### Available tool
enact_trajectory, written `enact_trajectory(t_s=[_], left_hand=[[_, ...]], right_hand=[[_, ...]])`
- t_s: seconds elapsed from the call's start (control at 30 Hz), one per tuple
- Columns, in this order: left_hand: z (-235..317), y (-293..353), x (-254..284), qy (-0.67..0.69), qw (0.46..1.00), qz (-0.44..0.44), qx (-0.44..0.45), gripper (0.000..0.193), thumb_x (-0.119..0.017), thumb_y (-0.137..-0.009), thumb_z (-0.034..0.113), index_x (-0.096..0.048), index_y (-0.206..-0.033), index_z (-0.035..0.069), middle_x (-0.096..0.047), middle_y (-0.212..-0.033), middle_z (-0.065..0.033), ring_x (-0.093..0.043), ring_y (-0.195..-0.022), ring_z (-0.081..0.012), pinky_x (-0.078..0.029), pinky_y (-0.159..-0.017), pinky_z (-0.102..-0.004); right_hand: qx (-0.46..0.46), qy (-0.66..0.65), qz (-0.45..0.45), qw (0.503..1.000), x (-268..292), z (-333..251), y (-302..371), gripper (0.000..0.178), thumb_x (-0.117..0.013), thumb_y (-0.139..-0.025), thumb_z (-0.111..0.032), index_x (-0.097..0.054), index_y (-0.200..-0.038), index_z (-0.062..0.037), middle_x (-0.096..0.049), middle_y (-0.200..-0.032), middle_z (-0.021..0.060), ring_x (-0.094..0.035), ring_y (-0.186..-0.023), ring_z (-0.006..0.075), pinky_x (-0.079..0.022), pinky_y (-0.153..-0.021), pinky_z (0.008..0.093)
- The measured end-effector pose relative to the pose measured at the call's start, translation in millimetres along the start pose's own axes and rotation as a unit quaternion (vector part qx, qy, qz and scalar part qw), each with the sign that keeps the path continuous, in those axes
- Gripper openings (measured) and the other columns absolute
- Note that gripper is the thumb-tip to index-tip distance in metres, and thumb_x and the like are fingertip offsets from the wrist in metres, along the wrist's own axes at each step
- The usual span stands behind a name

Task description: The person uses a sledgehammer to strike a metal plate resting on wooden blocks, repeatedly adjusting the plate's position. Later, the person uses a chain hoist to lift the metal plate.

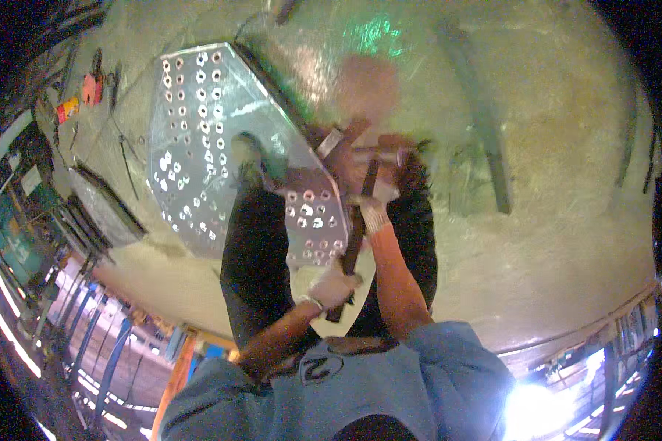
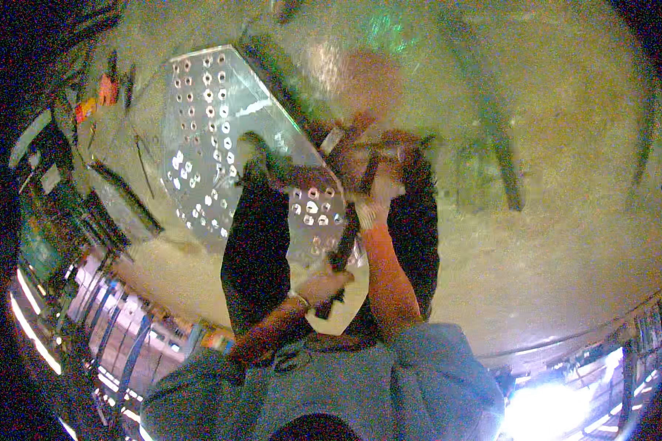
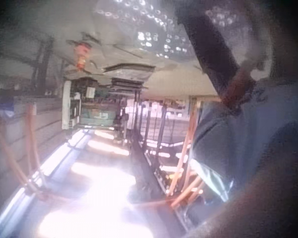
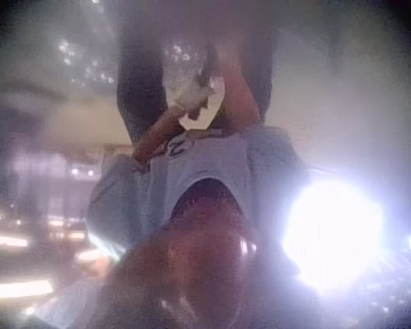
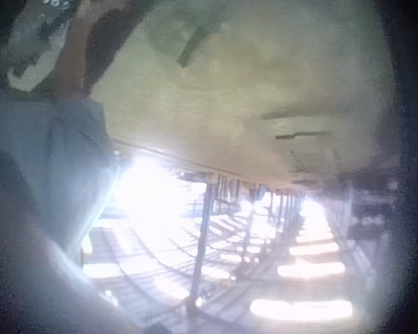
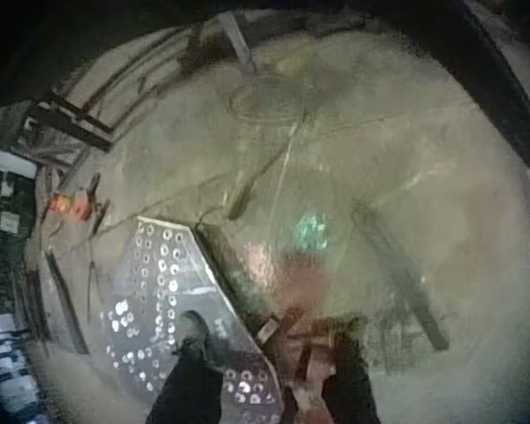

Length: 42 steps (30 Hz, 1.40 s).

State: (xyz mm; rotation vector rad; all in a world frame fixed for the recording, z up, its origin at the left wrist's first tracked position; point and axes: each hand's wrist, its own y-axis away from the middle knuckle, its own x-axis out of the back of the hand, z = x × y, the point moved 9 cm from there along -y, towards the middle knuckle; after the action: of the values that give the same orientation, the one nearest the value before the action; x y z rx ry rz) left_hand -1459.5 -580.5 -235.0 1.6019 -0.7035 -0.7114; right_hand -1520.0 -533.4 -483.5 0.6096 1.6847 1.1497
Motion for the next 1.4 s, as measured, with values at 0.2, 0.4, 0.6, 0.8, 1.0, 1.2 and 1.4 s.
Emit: enact_trajectory(t_s=[0.2,0.4,0.6,0.8,1.0,1.2,1.4], left_hand=[[102.7,12.0,-60.8,-0.029,0.985,0.019,-0.168,0.066,-0.065,-0.077,0.033,-0.042,-0.122,-0.010,-0.063,-0.102,-0.0303,-0.064,-0.096,-0.0442,-0.051,-0.084,-0.0474],[190.7,55.2,-109.5,-0.018,0.965,-0.082,-0.248,0.069,-0.058,-0.086,0.047,-0.040,-0.134,0.001,-0.064,-0.106,-0.0301,-0.064,-0.098,-0.0433,-0.051,-0.086,-0.0476],[200.8,105.9,-65.8,0.048,0.941,0.087,-0.323,0.063,-0.059,-0.088,0.045,-0.043,-0.132,0.003,-0.065,-0.106,-0.0264,-0.063,-0.099,-0.0433,-0.051,-0.086,-0.0468],[159.7,109.2,13.1,0.192,0.872,0.266,-0.363,0.058,-0.063,-0.089,0.039,-0.046,-0.129,0.000,-0.063,-0.112,-0.0263,-0.062,-0.106,-0.0392,-0.049,-0.091,-0.0431],[58.2,56.1,0.7,0.200,0.903,0.314,-0.216,0.061,-0.059,-0.087,0.043,-0.048,-0.129,0.002,-0.065,-0.110,-0.0243,-0.063,-0.104,-0.0399,-0.048,-0.091,-0.0439],[-91.7,-32.0,-64.2,0.220,0.904,0.342,-0.133,0.058,-0.059,-0.086,0.041,-0.050,-0.127,0.002,-0.066,-0.110,-0.0225,-0.064,-0.104,-0.0373,-0.048,-0.092,-0.0425],[-177.8,-83.6,-132.3,0.262,0.887,0.335,-0.181,0.053,-0.062,-0.085,0.039,-0.057,-0.118,-0.002,-0.069,-0.084,-0.0193,-0.068,-0.074,-0.0283,-0.054,-0.070,-0.0384]], right_hand=[[0.148,0.422,0.098,0.889,76.5,-187.9,2.0,0.019,-0.067,-0.081,-0.019,-0.069,-0.092,-0.0032,-0.063,-0.074,0.0060,-0.058,-0.065,0.0207,-0.048,-0.060,0.0332],[0.058,0.384,0.157,0.908,53.0,-321.1,82.2,0.016,-0.066,-0.082,-0.025,-0.064,-0.086,-0.0097,-0.054,-0.064,0.0015,-0.051,-0.052,0.0169,-0.043,-0.049,0.0319],[-0.048,0.553,0.131,0.821,116.5,-411.9,160.6,0.018,-0.058,-0.088,-0.028,-0.054,-0.079,-0.0132,-0.052,-0.062,0.0018,-0.049,-0.047,0.0179,-0.043,-0.045,0.0332],[-0.024,0.778,0.249,0.575,306.3,-498.1,204.2,0.024,-0.056,-0.087,-0.034,-0.055,-0.091,-0.0098,-0.059,-0.070,0.0073,-0.057,-0.057,0.0261,-0.047,-0.052,0.0413],[0.038,0.906,0.264,0.328,327.5,-494.0,237.1,0.024,-0.056,-0.081,-0.016,-0.047,-0.101,-0.0060,-0.056,-0.067,0.0134,-0.059,-0.053,0.0285,-0.048,-0.046,0.0438],[-0.042,0.825,0.238,0.510,374.7,-409.1,195.1,0.023,-0.063,-0.083,-0.026,-0.055,-0.093,-0.0066,-0.059,-0.069,0.0101,-0.058,-0.054,0.0258,-0.047,-0.048,0.0443],[0.173,0.953,0.037,0.248,278.1,-361.7,77.9,0.016,-0.063,-0.087,-0.025,-0.058,-0.083,-0.0095,-0.049,-0.058,0.0059,-0.048,-0.045,0.0205,-0.040,-0.042,0.0381]])
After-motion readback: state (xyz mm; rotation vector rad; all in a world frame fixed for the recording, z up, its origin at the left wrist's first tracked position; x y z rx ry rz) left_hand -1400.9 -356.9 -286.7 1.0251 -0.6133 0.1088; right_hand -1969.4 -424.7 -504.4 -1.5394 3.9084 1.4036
